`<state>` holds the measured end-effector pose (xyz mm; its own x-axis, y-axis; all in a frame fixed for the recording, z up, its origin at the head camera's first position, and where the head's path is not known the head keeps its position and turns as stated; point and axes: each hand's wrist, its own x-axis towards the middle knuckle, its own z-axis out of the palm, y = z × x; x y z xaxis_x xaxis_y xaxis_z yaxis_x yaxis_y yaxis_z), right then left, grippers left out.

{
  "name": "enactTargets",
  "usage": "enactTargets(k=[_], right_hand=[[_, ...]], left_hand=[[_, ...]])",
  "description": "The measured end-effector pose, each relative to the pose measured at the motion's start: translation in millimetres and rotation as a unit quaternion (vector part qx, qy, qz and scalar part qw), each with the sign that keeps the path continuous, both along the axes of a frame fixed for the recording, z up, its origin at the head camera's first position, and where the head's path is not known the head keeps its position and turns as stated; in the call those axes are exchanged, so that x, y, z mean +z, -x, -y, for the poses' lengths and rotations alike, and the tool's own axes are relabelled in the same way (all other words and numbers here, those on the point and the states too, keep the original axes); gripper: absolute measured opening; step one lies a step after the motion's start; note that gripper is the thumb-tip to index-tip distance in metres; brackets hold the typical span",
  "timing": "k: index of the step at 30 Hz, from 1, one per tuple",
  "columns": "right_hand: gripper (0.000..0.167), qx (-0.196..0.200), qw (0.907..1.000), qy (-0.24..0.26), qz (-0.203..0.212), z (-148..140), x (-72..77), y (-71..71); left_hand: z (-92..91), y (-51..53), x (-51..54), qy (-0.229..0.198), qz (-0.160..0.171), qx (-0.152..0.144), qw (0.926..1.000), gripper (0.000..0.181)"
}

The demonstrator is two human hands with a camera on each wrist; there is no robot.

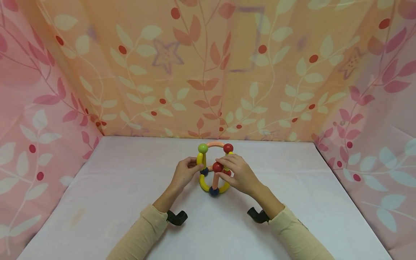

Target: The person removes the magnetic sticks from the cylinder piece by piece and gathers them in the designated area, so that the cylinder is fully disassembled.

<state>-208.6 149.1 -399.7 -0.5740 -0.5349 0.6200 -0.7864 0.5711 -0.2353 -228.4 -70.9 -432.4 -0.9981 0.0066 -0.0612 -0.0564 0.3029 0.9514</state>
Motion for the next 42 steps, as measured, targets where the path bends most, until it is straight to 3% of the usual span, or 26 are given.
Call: enactTargets(k=[42], right_hand=[[0.044,-0.009,0.9999,0.006,0.0,-2.6,-2.5,-1.1]], left_hand=[[8.4,-7.6,1.7,0.004,-0.053,0.005,0.9986,0.032]])
